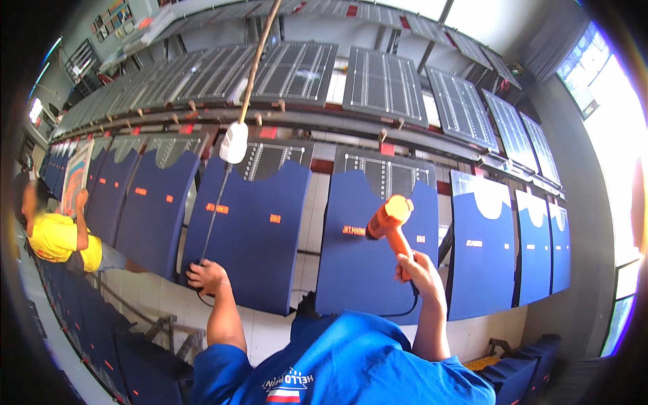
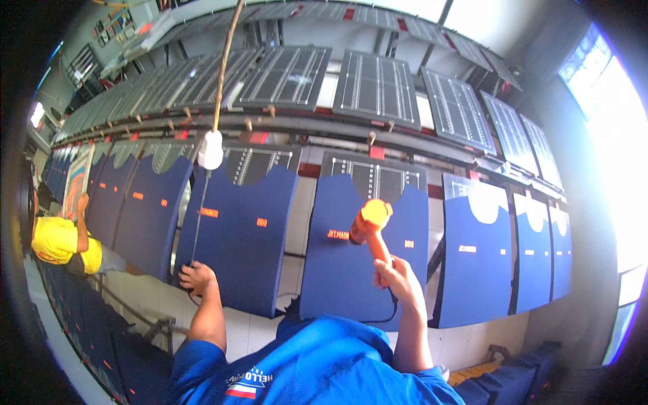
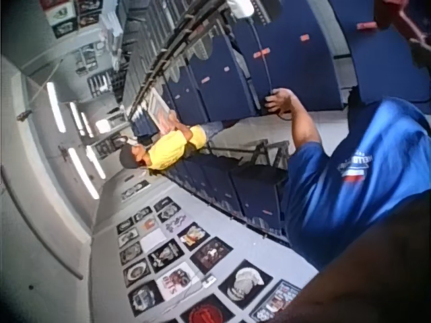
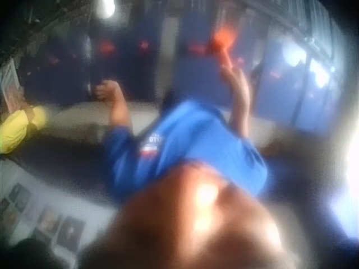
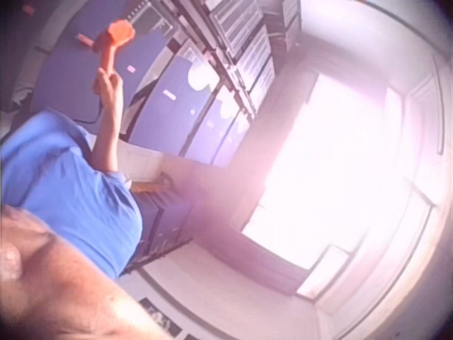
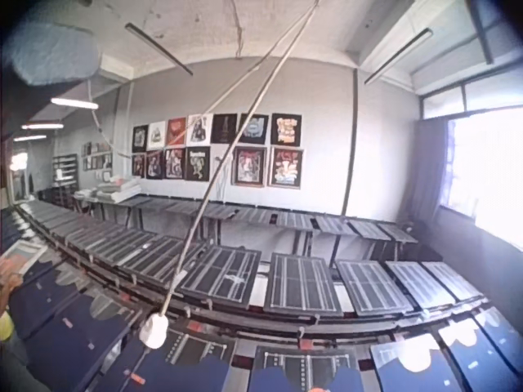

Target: The person uses a heat gun to dry ink on several t-shirts mounted on printing stations, moving between them to apply heat and check the surface by hand.

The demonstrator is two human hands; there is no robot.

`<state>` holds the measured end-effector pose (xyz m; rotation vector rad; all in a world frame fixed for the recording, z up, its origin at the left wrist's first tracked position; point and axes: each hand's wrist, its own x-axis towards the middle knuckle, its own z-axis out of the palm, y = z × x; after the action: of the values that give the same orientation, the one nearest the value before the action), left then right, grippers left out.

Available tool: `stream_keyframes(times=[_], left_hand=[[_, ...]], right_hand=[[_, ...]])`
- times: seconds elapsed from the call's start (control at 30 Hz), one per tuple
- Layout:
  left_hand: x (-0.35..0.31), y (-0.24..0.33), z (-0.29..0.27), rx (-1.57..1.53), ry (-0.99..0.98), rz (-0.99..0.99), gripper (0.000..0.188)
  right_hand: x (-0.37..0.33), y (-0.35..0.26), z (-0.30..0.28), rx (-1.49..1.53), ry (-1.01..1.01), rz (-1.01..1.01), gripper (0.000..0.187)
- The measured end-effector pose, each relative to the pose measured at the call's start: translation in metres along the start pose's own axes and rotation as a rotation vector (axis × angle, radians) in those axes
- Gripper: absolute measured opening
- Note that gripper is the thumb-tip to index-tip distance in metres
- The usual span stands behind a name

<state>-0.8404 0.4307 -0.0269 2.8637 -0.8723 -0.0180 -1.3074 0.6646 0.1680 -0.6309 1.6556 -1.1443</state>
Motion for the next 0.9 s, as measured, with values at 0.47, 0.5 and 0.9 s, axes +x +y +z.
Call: stream_keyframes(times=[0.47,0.5,0.9], left_hand=[[-0.014,-0.007,-0.015,-0.063,-0.019,0.075,0.047],[-0.017,-0.008,-0.017,-0.063,-0.024,0.11,0.047],[0.031,-0.083,-0.005,-0.298,0.062,0.568,0.038]], right_hand=[[0.001,0.005,0.006,0.044,-0.063,-0.028,0.028],[0.001,0.005,0.012,0.032,-0.071,-0.049,0.028],[-0.01,0.012,0.132,0.343,-0.447,0.053,0.041]])
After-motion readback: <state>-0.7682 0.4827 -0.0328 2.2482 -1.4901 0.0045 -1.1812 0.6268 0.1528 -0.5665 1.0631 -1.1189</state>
